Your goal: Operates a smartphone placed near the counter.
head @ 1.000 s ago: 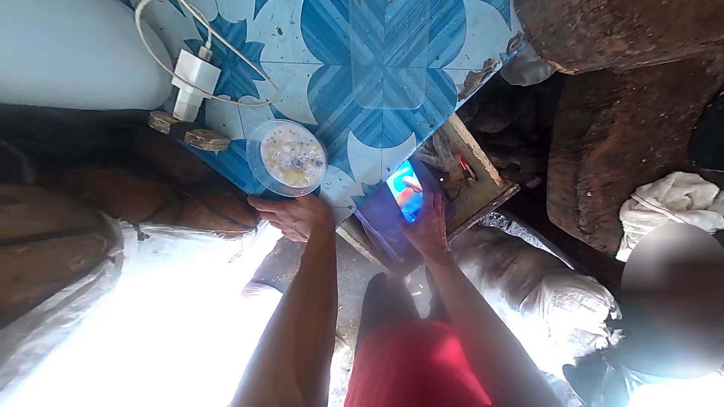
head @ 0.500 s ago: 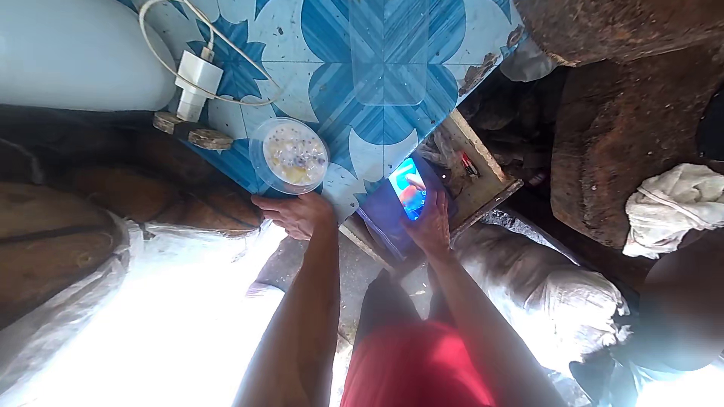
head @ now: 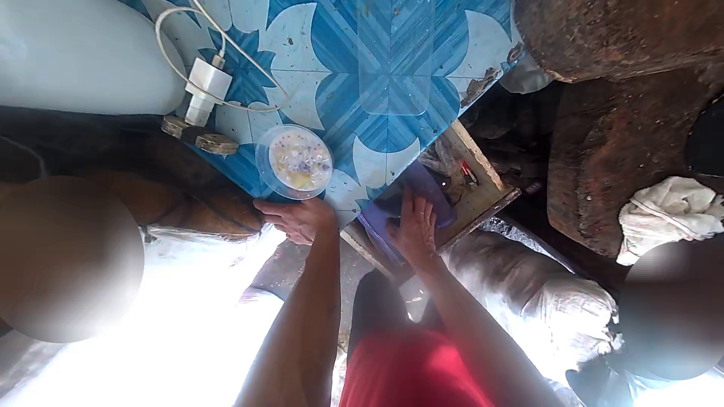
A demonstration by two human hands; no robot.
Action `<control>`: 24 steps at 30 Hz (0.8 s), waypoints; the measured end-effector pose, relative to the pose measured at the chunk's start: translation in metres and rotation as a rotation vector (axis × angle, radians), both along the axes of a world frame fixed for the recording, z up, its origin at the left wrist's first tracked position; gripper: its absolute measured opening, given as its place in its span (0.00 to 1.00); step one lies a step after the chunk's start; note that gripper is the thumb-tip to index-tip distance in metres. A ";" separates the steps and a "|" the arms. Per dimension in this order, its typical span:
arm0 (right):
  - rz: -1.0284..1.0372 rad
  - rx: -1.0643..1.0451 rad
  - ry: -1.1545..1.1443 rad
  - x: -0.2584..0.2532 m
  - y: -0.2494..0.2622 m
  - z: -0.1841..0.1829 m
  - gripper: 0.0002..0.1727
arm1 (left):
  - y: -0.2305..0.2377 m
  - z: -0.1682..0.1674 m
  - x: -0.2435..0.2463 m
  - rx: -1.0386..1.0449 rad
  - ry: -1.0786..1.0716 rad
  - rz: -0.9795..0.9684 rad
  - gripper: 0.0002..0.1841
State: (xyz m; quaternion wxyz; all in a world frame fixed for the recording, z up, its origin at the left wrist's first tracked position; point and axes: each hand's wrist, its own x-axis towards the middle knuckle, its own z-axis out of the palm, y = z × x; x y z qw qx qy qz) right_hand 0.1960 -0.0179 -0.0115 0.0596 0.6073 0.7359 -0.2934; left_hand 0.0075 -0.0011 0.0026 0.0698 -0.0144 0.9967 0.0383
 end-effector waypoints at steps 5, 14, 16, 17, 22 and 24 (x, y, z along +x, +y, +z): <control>0.069 -0.039 -0.049 -0.010 -0.014 0.007 0.51 | -0.001 -0.001 0.000 -0.004 -0.013 -0.006 0.44; 0.029 -0.070 -0.055 0.000 -0.023 0.037 0.51 | -0.002 0.003 0.000 0.025 -0.011 -0.082 0.45; -0.018 0.001 0.013 0.012 -0.032 0.061 0.47 | -0.004 0.004 0.000 0.050 -0.002 -0.106 0.45; -0.044 0.051 0.049 0.020 -0.039 0.075 0.44 | -0.004 0.004 0.000 0.091 -0.006 -0.114 0.46; -0.235 0.053 0.058 0.079 -0.122 0.145 0.34 | -0.018 0.007 -0.003 0.186 -0.057 -0.219 0.45; -0.343 -0.178 0.043 0.107 -0.160 0.169 0.32 | -0.023 0.013 -0.007 0.261 -0.126 -0.257 0.49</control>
